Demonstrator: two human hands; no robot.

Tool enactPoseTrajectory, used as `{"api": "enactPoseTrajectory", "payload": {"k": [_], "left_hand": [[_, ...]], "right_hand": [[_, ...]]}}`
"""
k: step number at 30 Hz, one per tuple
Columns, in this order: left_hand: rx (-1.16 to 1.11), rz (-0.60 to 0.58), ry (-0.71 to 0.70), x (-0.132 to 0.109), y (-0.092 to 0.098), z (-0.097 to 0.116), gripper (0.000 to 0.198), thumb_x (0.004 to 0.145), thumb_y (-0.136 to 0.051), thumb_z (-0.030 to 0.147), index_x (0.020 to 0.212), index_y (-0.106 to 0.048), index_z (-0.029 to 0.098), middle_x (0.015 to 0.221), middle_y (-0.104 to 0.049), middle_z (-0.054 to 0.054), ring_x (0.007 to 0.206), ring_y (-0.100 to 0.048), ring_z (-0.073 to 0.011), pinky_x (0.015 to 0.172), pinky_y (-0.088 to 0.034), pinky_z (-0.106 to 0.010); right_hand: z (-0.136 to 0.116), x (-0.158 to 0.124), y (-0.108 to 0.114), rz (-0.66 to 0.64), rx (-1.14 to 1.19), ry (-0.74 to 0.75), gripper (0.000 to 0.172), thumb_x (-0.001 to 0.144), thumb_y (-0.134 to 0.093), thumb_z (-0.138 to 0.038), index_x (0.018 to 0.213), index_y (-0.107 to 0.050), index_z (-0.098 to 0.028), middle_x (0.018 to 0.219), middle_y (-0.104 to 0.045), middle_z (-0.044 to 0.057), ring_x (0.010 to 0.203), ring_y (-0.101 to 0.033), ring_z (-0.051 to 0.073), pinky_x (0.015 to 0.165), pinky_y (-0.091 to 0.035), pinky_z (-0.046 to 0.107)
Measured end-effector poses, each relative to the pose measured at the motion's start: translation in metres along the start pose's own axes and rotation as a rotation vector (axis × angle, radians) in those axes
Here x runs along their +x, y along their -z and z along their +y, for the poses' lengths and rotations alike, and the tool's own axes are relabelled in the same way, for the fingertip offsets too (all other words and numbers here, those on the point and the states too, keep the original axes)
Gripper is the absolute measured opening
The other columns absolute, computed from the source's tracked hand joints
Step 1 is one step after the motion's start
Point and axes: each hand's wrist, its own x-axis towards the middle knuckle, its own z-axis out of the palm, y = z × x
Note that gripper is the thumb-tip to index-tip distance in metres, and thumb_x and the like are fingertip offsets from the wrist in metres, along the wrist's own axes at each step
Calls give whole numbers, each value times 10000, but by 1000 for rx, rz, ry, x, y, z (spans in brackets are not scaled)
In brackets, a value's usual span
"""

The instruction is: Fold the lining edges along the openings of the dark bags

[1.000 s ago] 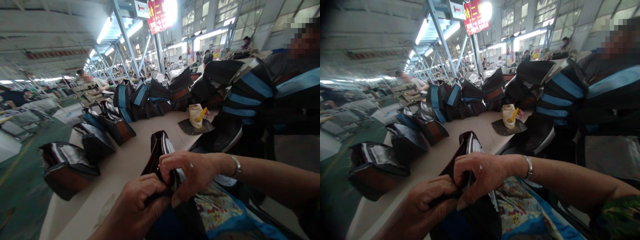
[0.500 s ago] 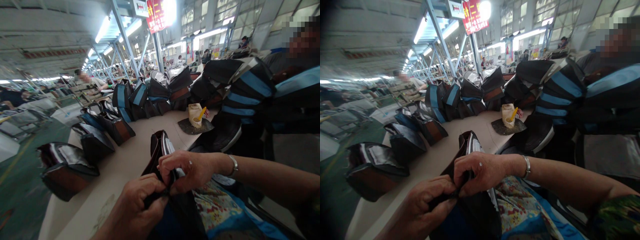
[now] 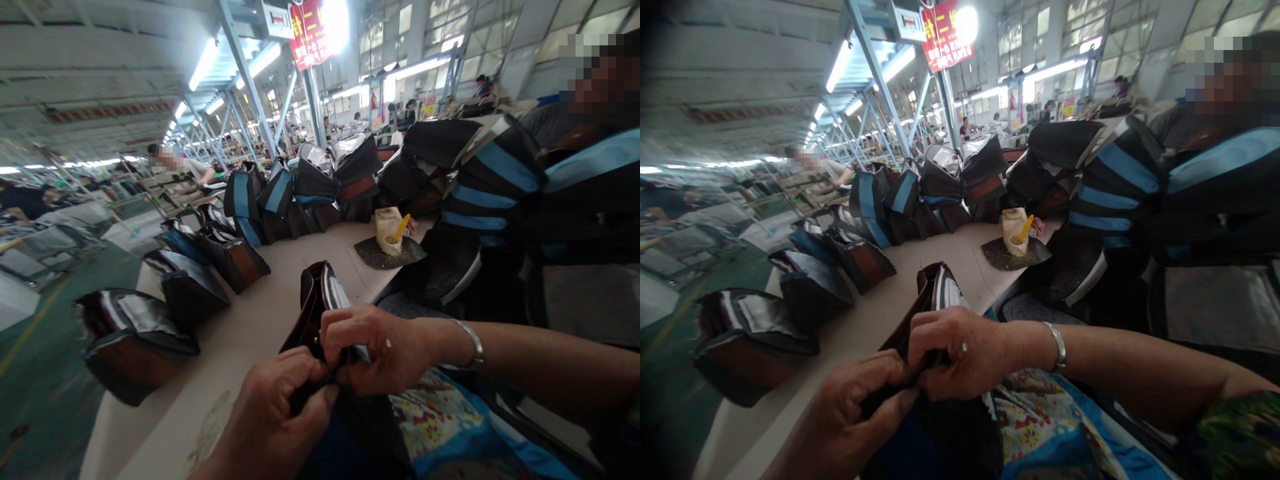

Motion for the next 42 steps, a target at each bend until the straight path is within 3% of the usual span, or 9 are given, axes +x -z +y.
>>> {"api": "enactPoseTrajectory", "payload": {"k": [10, 16, 19, 22, 28, 32, 34, 38, 42], "left_hand": [[221, 188, -277, -12, -13, -12, 142, 905, -527, 128, 916, -655, 189, 814, -675, -13, 717, -632, -115, 649, -488, -207], [23, -75, -68, -9, 4, -2, 233, 942, -495, 291, 796, -653, 201, 751, -638, 7, 687, -622, -110, 613, -458, -193], [-29, -180, 77, -5, 8, 2, 409, 983, -410, 390, 685, -599, 183, 696, -592, 2, 646, -576, -111, 604, -451, -202], [-6, -208, 107, -4, 3, -1, 368, 974, -444, 361, 691, -597, 182, 680, -589, 6, 635, -565, -105, 589, -438, -193], [184, 43, -275, -8, -16, -12, 194, 925, -479, 191, 760, -580, 181, 701, -593, -14, 616, -548, -108, 544, -395, -210], [241, 111, -351, -7, -16, -10, 206, 910, -499, 143, 712, -534, 185, 661, -568, 1, 571, -515, -95, 510, -355, -212], [170, 51, -303, -8, -9, -9, 205, 935, -501, 199, 741, -567, 193, 672, -583, 11, 592, -544, -94, 527, -379, -201], [-4, -61, -48, -14, 16, -11, 248, 999, -407, 317, 992, -646, 250, 907, -675, 12, 829, -645, -117, 727, -481, -203], [81, -220, -70, -13, 36, -17, 192, 985, -459, 271, 898, -628, 244, 936, -668, 23, 942, -621, -133, 959, -425, -260]], "right_hand": [[-15, -7, -4, 94, -120, 43, 76, 854, -534, -110, 865, -598, -149, 888, -556, 69, 741, -529, 133, 638, -456, 232], [-17, -16, 0, -127, -519, 202, 108, 903, -498, -126, 908, -602, -156, 939, -570, 79, 785, -504, 176, 741, -467, 317], [-13, -22, -3, -167, -594, 142, 88, 927, -560, -181, 842, -576, -197, 893, -548, 37, 786, -496, 170, 790, -477, 314], [-13, -27, -2, -220, -542, 128, 73, 909, -573, -211, 836, -564, -202, 921, -559, 53, 843, -525, 190, 843, -492, 340], [-27, -20, 11, -2, -157, 33, 114, 961, -481, -158, 1039, -559, -127, 1039, -569, 145, 983, -559, 199, 836, -523, 300], [-26, -9, 14, -224, -331, -20, 109, 982, -510, -213, 992, -586, -136, 994, -593, 118, 895, -538, 208, 831, -481, 350], [-21, -7, 16, -304, -364, 19, 117, 952, -511, -181, 889, -606, -156, 880, -587, 75, 784, -512, 190, 787, -451, 346], [-17, -10, 24, -258, -180, 32, 166, 919, -476, -139, 943, -641, -142, 834, -576, 71, 804, -526, 192, 787, -440, 330], [-26, -9, 28, -242, -116, -64, 204, 1005, -479, -237, 911, -633, -141, 807, -577, 63, 774, -515, 175, 754, -429, 304]]}}
